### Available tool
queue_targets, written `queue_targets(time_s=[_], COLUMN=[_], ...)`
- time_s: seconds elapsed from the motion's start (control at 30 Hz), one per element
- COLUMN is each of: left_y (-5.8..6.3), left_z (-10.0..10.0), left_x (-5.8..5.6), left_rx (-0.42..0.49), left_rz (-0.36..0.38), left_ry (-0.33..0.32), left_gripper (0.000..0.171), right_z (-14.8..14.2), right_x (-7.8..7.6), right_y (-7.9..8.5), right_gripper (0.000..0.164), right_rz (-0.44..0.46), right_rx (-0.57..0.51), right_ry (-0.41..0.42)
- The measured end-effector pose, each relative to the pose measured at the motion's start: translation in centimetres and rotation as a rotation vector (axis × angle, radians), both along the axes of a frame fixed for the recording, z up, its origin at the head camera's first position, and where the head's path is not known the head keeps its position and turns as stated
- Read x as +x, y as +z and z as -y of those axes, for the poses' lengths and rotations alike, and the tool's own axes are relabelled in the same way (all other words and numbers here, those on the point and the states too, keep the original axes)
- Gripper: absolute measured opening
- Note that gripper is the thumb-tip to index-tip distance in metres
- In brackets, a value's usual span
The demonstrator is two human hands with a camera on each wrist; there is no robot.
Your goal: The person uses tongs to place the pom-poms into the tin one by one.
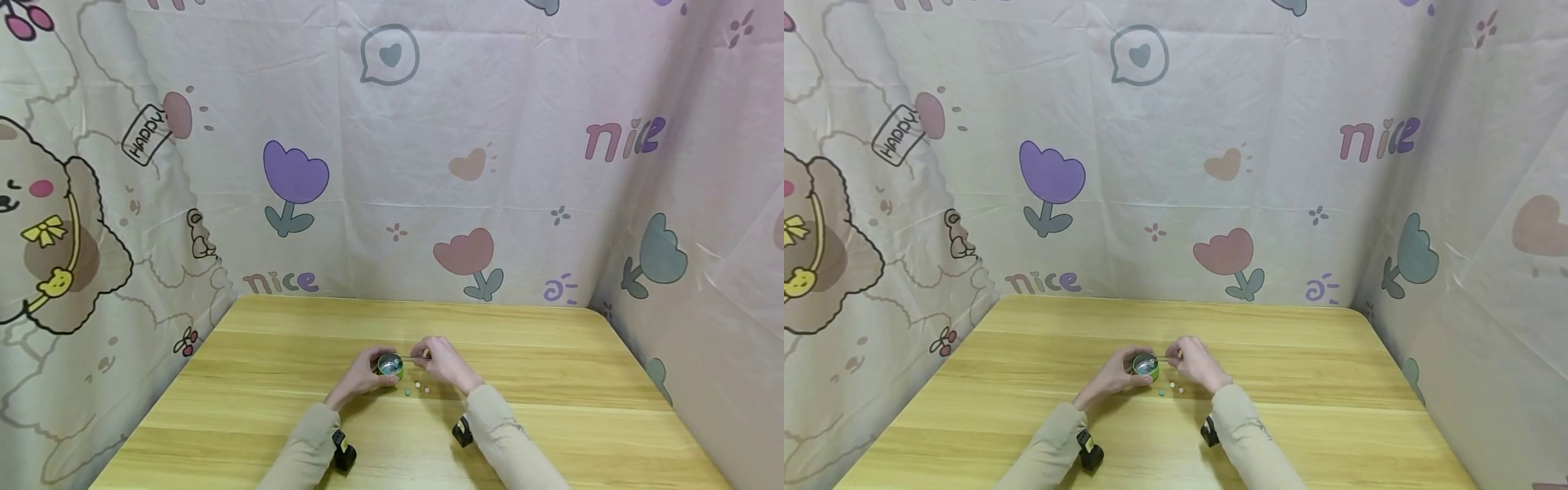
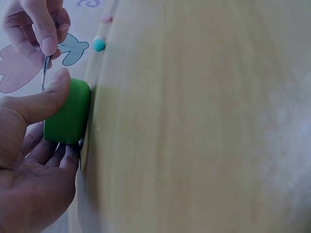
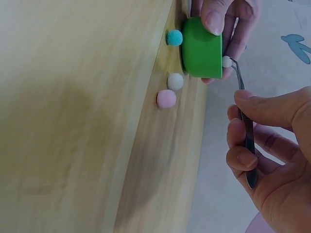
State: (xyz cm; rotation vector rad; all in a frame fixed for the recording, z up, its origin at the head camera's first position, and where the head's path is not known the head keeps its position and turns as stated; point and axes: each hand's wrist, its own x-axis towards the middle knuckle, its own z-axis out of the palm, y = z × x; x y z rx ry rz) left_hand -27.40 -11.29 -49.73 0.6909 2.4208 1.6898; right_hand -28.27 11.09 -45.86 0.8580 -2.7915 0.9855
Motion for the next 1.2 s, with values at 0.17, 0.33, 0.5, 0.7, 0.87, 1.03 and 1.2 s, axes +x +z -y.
queue_targets(time_s=[0.17,0.33,0.5,0.7,0.87,1.03,1.2], left_y=[0.0,0.1,0.2,0.1,0.1,0.0,-0.1], left_z=[0.0,0.0,0.1,0.0,-0.2,-0.3,-0.1], left_x=[0.0,0.1,0.1,0.2,0.3,0.3,0.1], left_rx=[0.002,0.004,0.006,0.003,0.004,0.010,0.000], left_rz=[-0.005,-0.004,-0.001,0.003,-0.007,0.013,0.005], left_ry=[-0.007,-0.012,-0.010,-0.008,-0.004,0.005,0.011], left_gripper=[0.061,0.061,0.061,0.061,0.062,0.062,0.061], right_z=[0.1,0.0,-0.3,-0.9,-1.5,-2.2,-2.8], right_x=[-0.1,0.0,0.2,0.6,0.9,1.3,1.5], right_y=[0.0,0.0,0.0,0.0,-0.1,-0.3,-0.5], right_gripper=[0.011,0.011,0.011,0.010,0.011,0.011,0.011], right_rz=[-0.005,-0.006,-0.008,-0.029,-0.043,-0.045,-0.057], right_rx=[0.006,-0.002,-0.008,-0.010,0.007,0.015,0.013], right_ry=[-0.009,-0.011,-0.008,-0.018,-0.040,-0.052,-0.062])
